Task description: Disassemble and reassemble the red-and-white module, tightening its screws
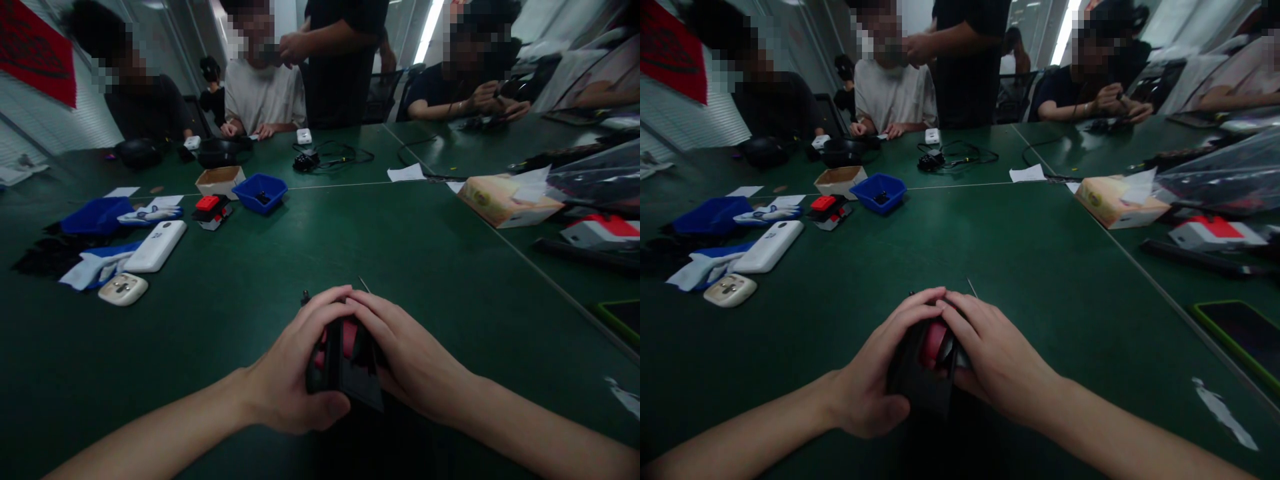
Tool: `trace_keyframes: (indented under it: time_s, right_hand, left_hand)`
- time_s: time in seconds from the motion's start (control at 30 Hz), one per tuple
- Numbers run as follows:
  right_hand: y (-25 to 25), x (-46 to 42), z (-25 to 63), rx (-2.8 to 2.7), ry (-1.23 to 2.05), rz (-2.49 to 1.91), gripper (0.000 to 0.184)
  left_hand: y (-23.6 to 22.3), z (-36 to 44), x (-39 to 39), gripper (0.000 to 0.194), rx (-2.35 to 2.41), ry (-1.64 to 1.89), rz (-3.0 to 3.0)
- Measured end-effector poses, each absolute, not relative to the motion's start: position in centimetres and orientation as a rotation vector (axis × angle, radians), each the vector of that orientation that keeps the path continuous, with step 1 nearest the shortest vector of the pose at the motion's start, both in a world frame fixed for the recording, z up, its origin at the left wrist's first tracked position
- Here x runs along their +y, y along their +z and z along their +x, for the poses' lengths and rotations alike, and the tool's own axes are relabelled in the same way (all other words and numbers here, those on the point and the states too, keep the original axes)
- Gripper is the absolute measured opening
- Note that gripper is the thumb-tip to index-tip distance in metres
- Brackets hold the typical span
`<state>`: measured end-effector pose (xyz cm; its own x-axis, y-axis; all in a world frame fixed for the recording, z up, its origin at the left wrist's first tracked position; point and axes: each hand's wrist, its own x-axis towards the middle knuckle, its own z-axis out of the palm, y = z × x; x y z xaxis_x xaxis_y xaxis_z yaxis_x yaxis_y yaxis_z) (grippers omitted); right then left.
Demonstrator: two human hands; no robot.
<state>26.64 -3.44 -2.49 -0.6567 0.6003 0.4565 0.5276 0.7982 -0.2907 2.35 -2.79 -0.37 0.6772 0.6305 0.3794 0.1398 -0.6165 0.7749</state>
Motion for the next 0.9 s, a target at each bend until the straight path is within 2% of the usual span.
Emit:
trace_keyframes:
  time_s: [0.2, 0.33, 0.5, 0.67, 0.9]
  right_hand:
    - [-2.57, -3.17, 27.06, -2.403, 0.366, -0.886, 0.050]
    - [-2.46, -3.04, 27.30, -2.400, 0.460, -0.874, 0.051]
    - [-2.42, -2.99, 27.46, -2.409, 0.433, -0.891, 0.052]
    - [-2.55, -2.95, 27.52, -2.402, 0.438, -0.917, 0.053]
    - [-2.16, -2.97, 27.54, -2.402, 0.464, -0.902, 0.052]
  left_hand:
    - [-0.78, 2.18, -2.45, 0.057, 0.595, 0.955, 2.080]
    - [-0.71, 2.08, -2.48, 0.051, 0.624, 0.945, 2.092]
    - [-0.39, 2.16, -2.47, 0.053, 0.706, 0.914, 2.086]
    - [-0.82, 2.16, -2.26, 0.068, 0.724, 0.875, 2.086]
    - [-1.17, 2.26, -2.20, 0.074, 0.770, 0.853, 2.111]
